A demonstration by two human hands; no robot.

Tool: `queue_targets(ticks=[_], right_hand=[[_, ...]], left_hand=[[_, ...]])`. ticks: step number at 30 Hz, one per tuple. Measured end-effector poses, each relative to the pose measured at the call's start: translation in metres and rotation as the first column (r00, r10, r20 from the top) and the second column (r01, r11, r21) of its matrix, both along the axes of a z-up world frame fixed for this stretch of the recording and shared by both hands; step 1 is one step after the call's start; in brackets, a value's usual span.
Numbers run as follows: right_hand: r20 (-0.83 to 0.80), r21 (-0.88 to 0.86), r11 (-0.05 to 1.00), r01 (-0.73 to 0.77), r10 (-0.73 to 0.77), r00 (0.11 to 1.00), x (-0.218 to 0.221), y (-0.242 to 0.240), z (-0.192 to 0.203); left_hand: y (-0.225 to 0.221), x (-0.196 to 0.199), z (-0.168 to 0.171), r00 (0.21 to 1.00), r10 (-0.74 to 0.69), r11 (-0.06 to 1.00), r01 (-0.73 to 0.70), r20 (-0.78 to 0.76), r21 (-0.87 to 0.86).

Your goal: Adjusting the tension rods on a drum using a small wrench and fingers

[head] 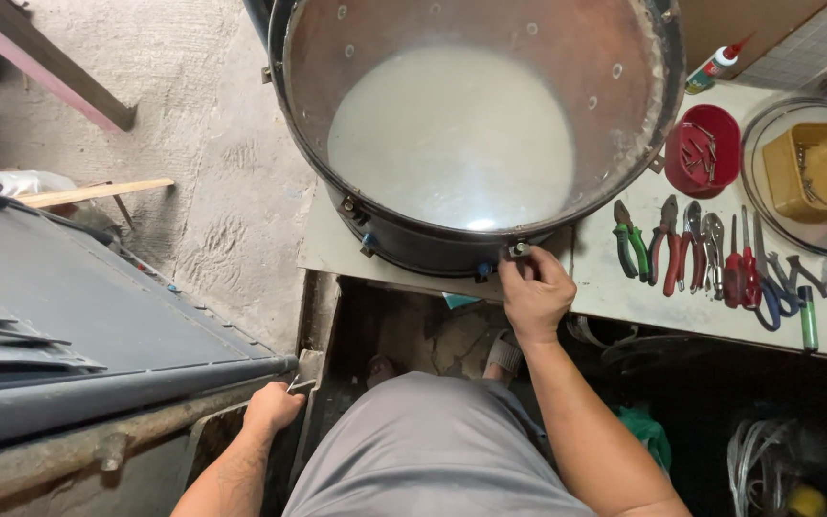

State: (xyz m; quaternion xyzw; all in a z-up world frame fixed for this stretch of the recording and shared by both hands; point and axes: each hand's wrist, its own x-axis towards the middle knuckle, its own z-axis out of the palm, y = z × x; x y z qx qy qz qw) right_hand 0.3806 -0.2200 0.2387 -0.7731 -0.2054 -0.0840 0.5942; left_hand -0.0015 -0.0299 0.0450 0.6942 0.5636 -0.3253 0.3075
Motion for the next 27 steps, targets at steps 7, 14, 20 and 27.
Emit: queue_targets(ticks=[7, 14, 20, 27], right_hand=[[0.119, -0.081, 0.996, -0.03, 0.039, 0.992, 0.0, -0.001, 0.005], [0.103, -0.049, 0.999, -0.001, 0.006, 0.995, 0.002, -0.002, 0.005], [0.013, 0.006, 0.998, 0.058, -0.058, 0.998, 0.007, -0.001, -0.008], [0.057, -0.029, 0.997, 0.071, -0.07, 0.996, 0.013, -0.002, -0.023]], left_hand=[[-0.005, 0.011, 0.007, 1.0, 0.019, 1.0, -0.019, 0.007, 0.009], [-0.009, 0.02, 0.002, 1.0, 0.001, 1.0, 0.0, 0.016, -0.026], [-0.009, 0.02, 0.002, 1.0, -0.006, 1.0, 0.006, 0.014, -0.018], [-0.008, 0.015, -0.001, 1.0, -0.018, 1.0, 0.018, -0.007, -0.015]])
